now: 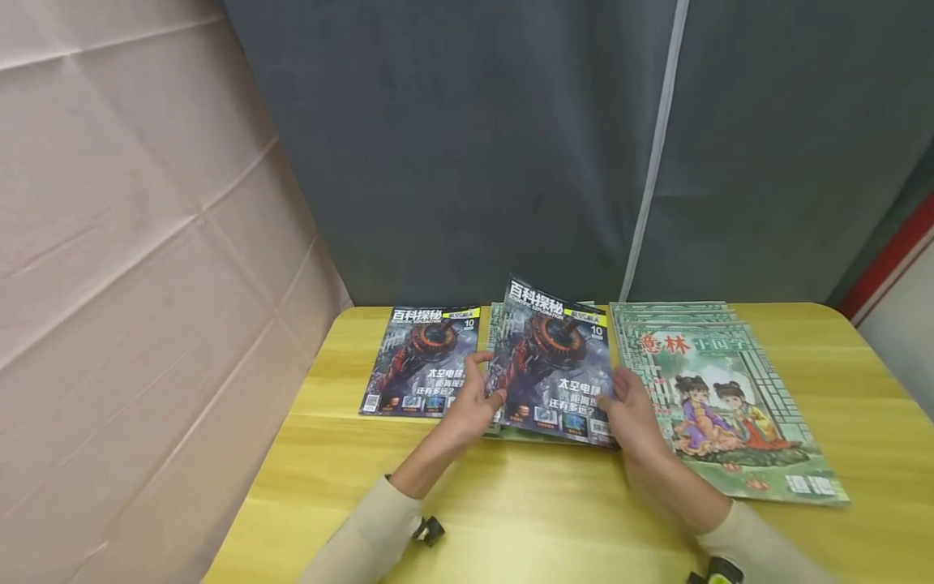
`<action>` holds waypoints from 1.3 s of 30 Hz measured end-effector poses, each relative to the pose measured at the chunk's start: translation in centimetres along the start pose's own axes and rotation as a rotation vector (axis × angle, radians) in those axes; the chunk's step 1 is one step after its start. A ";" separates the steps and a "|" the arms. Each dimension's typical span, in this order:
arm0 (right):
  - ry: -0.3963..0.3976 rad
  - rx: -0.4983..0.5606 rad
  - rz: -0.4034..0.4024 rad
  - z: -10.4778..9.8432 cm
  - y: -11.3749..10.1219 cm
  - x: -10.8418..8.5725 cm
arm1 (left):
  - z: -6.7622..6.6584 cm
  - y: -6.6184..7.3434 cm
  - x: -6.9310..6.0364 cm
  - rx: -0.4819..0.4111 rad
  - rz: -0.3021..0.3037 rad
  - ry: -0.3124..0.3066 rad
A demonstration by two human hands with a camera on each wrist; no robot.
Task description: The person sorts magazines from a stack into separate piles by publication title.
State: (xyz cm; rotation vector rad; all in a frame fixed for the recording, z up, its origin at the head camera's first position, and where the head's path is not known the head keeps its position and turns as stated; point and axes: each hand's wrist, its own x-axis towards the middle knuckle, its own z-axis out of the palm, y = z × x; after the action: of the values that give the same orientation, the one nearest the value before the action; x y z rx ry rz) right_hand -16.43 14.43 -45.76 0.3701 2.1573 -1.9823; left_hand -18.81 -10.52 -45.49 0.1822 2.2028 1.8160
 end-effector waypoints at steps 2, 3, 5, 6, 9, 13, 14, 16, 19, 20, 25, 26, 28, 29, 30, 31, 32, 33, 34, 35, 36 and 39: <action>0.014 0.019 -0.019 0.0 -0.3 -0.1 | -0.1 -0.1 0.3 -0.071 0.014 0.014; 0.018 0.030 -0.029 0.1 -0.4 -0.3 | -0.2 -0.2 0.4 -0.098 0.021 0.014; 0.025 0.043 -0.055 0.3 -0.7 -0.6 | -0.4 -0.3 0.4 -0.140 0.032 0.021; 0.030 0.049 -0.069 0.4 -0.9 -0.8 | -0.5 -0.3 0.4 -0.151 0.036 0.026; 0.038 0.053 -0.113 1.0 -1.3 -1.1 | -1.3 -0.6 0.1 -0.177 0.032 0.068; 0.040 0.088 -0.152 2.3 -1.7 -0.6 | -3.2 -0.9 -0.4 -0.191 0.016 0.138; 0.034 0.100 -0.158 2.8 -1.7 -0.4 | -3.7 -1.1 -0.5 -0.186 0.009 0.155; 0.024 0.112 -0.162 4.0 -1.6 -0.1 | -4.9 -1.3 -0.9 -0.153 0.002 0.186; 0.007 0.128 -0.159 5.9 -1.2 0.2 | -6.5 -1.7 -1.4 -0.076 0.007 0.236; -0.001 0.143 -0.155 6.5 -1.1 0.3 | -7.0 -1.8 -1.6 -0.050 0.009 0.252; -0.033 0.221 -0.140 9.4 -1.0 0.3 | -9.4 -2.6 -2.4 0.051 0.050 0.308; -0.047 0.235 -0.137 10.0 -1.0 0.4 | -9.8 -2.7 -2.6 0.065 0.049 0.318; -0.074 0.236 -0.132 11.0 -1.1 0.4 | -10.7 -3.0 -2.9 0.091 0.040 0.342; -0.090 0.237 -0.124 11.5 -1.1 0.4 | -11.1 -3.1 -3.2 0.101 0.031 0.352; -0.107 0.230 -0.117 12.0 -1.1 0.4 | -11.5 -3.2 -3.3 0.111 0.022 0.363; -0.125 0.223 -0.110 12.4 -1.0 0.4 | -11.8 -3.3 -3.4 0.123 0.015 0.372; -0.147 0.218 -0.109 12.9 -0.9 0.4 | -12.2 -3.4 -3.6 0.135 0.007 0.380; -0.164 0.209 -0.107 13.4 -0.9 0.3 | -12.5 -3.5 -3.7 0.147 0.005 0.387; -0.182 0.210 -0.103 13.8 -0.8 0.3 | -12.9 -3.6 -3.8 0.163 0.001 0.394; -0.197 0.212 -0.096 14.3 -0.7 0.2 | -13.2 -3.6 -4.0 0.180 -0.003 0.401; -0.210 0.212 -0.098 14.7 -0.7 0.2 | -13.5 -3.7 -4.1 0.194 -0.008 0.406; -0.240 0.227 -0.095 15.7 -0.8 0.2 | -14.3 -3.9 -4.5 0.239 -0.027 0.423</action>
State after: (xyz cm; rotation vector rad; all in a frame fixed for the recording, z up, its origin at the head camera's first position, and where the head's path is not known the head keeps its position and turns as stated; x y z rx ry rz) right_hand -17.32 -1.29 -46.50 0.0568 1.8427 -2.2035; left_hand -18.45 -26.01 -46.21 -0.2039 2.6919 1.6939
